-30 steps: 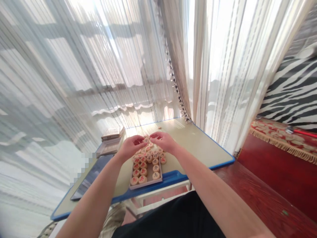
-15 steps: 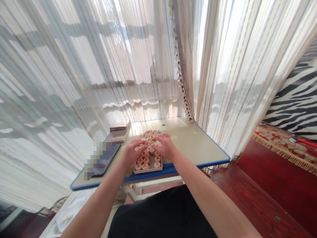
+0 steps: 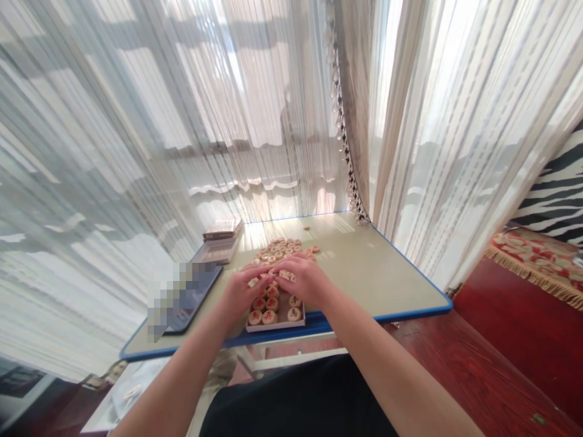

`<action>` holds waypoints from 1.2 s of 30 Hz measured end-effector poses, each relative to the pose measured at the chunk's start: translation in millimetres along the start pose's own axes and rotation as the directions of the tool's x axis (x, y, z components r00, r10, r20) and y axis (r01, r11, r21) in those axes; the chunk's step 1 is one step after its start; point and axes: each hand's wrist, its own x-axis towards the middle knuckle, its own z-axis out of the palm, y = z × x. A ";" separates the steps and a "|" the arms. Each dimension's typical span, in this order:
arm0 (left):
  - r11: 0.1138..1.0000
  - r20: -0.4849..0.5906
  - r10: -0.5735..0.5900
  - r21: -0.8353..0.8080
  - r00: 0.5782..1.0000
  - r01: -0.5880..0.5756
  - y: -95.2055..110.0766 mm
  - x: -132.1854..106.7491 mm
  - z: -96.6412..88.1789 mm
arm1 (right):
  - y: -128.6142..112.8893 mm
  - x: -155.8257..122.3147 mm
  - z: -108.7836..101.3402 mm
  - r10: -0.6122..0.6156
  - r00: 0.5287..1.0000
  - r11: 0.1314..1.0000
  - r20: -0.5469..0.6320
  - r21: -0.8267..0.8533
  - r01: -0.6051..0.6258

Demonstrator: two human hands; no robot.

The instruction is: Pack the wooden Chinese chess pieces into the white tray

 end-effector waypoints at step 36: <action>0.965 -0.174 -0.232 0.084 0.957 0.249 -14.7 -0.3 9.5 | -4.6 -2.0 -12.9 0.233 0.889 0.972 0.395 -0.065 -0.226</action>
